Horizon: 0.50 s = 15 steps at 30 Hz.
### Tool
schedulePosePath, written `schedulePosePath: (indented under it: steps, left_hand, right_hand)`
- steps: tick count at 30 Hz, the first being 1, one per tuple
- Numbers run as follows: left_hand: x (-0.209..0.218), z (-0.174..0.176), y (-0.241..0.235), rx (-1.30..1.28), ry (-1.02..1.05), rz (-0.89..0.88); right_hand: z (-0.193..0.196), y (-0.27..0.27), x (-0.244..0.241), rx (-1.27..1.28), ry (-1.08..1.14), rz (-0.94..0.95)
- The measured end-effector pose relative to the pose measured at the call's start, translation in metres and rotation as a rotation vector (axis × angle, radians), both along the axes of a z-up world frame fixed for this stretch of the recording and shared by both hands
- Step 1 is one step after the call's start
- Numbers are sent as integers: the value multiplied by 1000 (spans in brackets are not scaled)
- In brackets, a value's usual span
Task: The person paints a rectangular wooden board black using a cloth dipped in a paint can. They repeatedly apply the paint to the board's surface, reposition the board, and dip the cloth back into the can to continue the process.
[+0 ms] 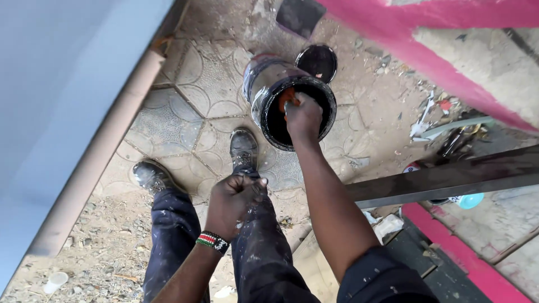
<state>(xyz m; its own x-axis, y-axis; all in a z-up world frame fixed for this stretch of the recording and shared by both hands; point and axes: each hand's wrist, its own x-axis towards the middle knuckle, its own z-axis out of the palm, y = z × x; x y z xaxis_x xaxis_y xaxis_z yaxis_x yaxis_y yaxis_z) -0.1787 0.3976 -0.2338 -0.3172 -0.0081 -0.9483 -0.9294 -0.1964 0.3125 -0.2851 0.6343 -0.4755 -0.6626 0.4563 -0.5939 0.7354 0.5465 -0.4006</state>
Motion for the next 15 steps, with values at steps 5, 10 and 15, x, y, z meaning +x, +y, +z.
schedulePosePath:
  steps: [5, 10, 15]
  left_hand:
    - [-9, -22, -5, -62, 140, 63]
    - [-1, -41, -6, -61, 86, 143]
    - [-8, -43, -5, -30, 101, 179]
  right_hand:
    - [-27, 9, -17, -69, -34, 14]
    - [-54, 20, -20, -7, -73, 84]
    - [-29, 9, -24, 1, -110, 127]
